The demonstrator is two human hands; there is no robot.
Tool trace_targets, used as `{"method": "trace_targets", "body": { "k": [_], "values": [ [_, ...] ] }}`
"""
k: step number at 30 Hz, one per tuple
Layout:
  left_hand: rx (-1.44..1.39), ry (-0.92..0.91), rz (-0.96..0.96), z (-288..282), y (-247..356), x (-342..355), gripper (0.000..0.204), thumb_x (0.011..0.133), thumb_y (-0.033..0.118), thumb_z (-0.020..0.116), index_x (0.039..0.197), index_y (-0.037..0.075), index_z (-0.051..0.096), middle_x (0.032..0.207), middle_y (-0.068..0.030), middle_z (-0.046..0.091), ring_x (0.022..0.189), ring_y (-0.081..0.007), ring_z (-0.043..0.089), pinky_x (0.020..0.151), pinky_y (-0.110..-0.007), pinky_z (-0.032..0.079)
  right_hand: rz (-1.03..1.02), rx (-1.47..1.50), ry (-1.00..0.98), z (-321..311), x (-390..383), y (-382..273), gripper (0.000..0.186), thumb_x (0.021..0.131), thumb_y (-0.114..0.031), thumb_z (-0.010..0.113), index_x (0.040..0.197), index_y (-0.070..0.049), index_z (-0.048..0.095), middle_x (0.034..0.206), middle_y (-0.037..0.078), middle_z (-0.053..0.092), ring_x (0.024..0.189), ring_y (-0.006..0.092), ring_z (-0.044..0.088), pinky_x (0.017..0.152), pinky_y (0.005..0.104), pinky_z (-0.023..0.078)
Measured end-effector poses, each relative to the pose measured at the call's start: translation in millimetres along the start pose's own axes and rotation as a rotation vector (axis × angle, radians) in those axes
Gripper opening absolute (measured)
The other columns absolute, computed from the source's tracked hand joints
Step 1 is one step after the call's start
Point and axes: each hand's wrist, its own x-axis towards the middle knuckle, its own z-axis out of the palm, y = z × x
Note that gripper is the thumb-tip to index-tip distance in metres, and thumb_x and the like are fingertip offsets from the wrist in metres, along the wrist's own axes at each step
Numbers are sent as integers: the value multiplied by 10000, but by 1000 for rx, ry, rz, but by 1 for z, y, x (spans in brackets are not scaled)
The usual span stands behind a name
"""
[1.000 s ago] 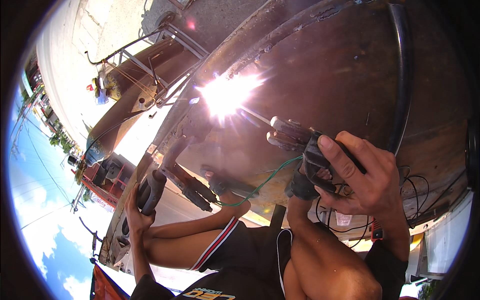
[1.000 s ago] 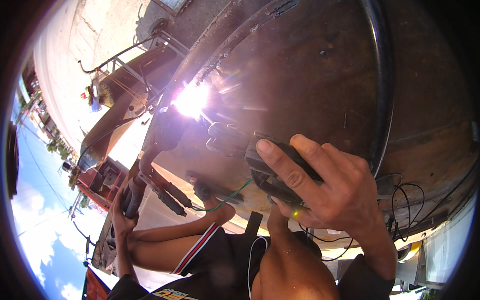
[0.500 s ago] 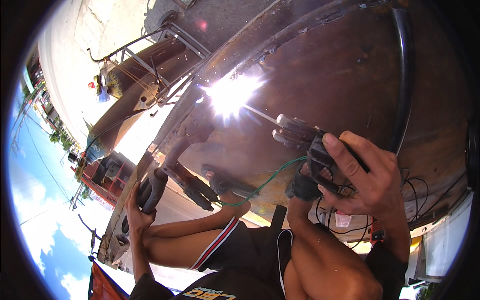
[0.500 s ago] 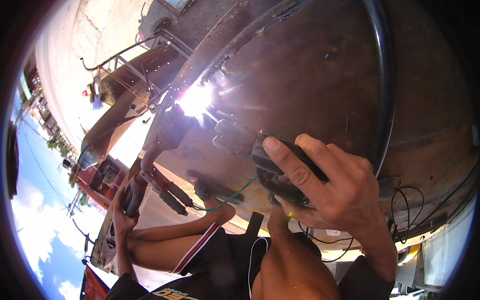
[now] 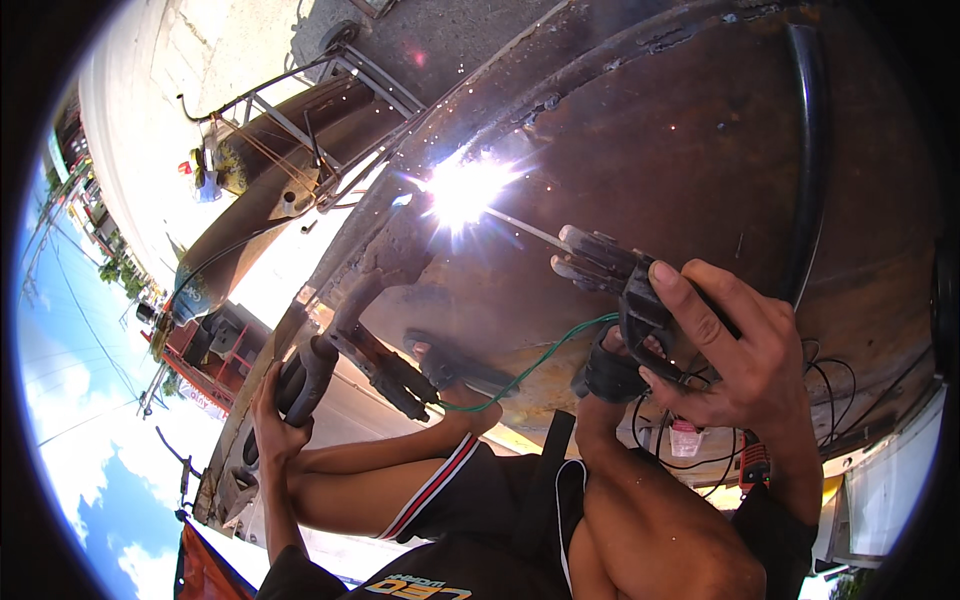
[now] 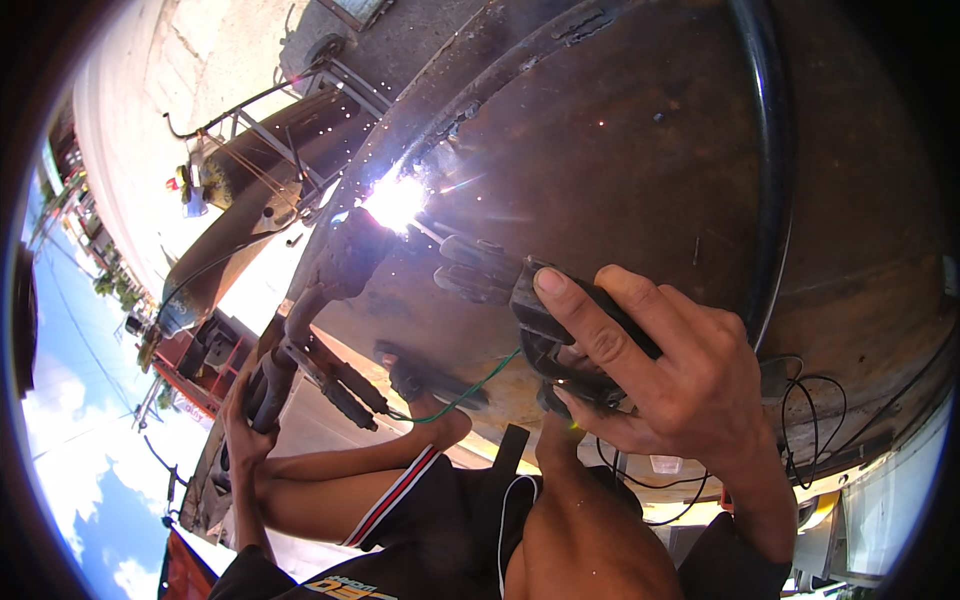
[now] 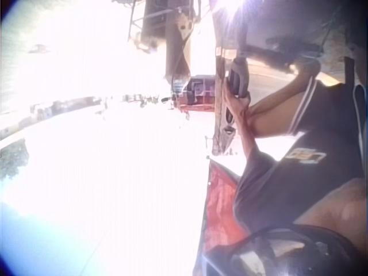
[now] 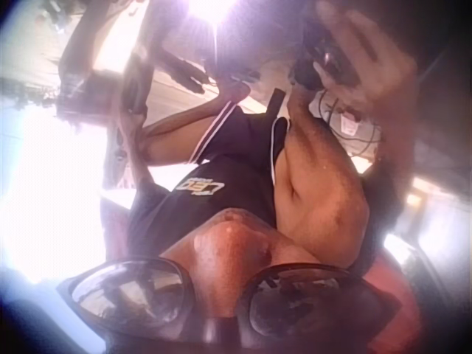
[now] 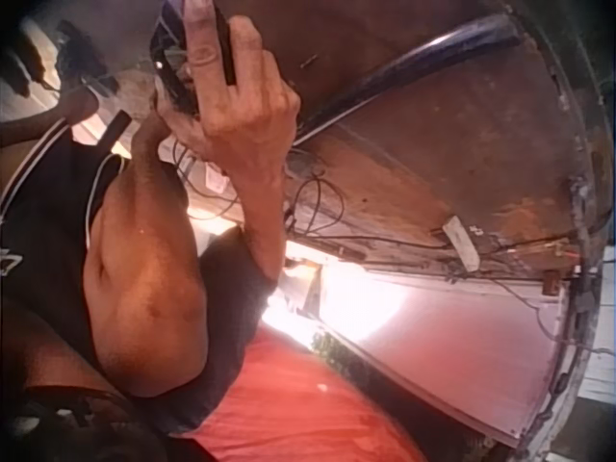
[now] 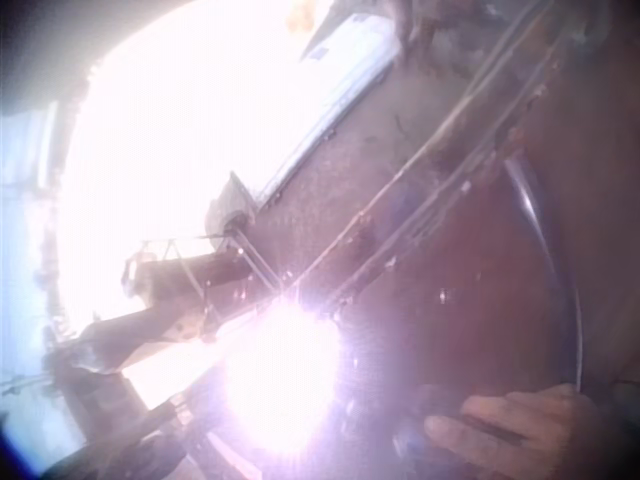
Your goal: The person uses a welding torch to join metal pieces on a large curved metal structure. They repeatedly position the torch, strike an arc, and weld along seams while another person works nearby.
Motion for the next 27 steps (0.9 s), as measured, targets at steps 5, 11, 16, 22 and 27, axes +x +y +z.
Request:
{"method": "trace_targets", "body": {
  "k": [5,11,16,22,27],
  "values": [
    [30,8,23,0,-2,0,936,607,66,730,1518,50,517,1394,-246,628,1279,-453,601,1112,-501,467,10,21,30,-2,3,-1,968,570,-192,925,1491,-122,636,1119,134,668,692,196,653,566,322,579],
    [-19,-2,3,-1,7,2,885,622,58,725,1485,10,534,1293,-278,665,1195,-465,652,1059,-501,504,38,21,26,-4,4,0,1046,520,-226,922,1517,-159,615,1123,112,667,711,205,660,563,330,581],
    [16,63,118,-2,10,2,846,633,61,729,1454,-24,548,1203,-290,693,1113,-471,692,1007,-501,535,49,21,-8,-8,3,3,999,556,-231,908,1507,-143,616,1107,115,665,739,227,679,589,351,595],
    [22,-80,-50,-5,2,0,929,660,115,780,1539,24,493,1452,-246,597,1338,-431,582,1155,-500,441,63,74,-38,-11,6,5,912,601,-192,895,1469,-78,639,1079,133,666,768,265,707,637,374,616],
    [28,-75,-47,-5,1,0,932,657,110,774,1538,8,489,1484,-259,576,1394,-430,545,1187,-500,411,60,84,-45,-11,8,5,958,582,-179,902,1492,-88,617,1079,126,668,767,260,708,645,377,625]
  ]
}}
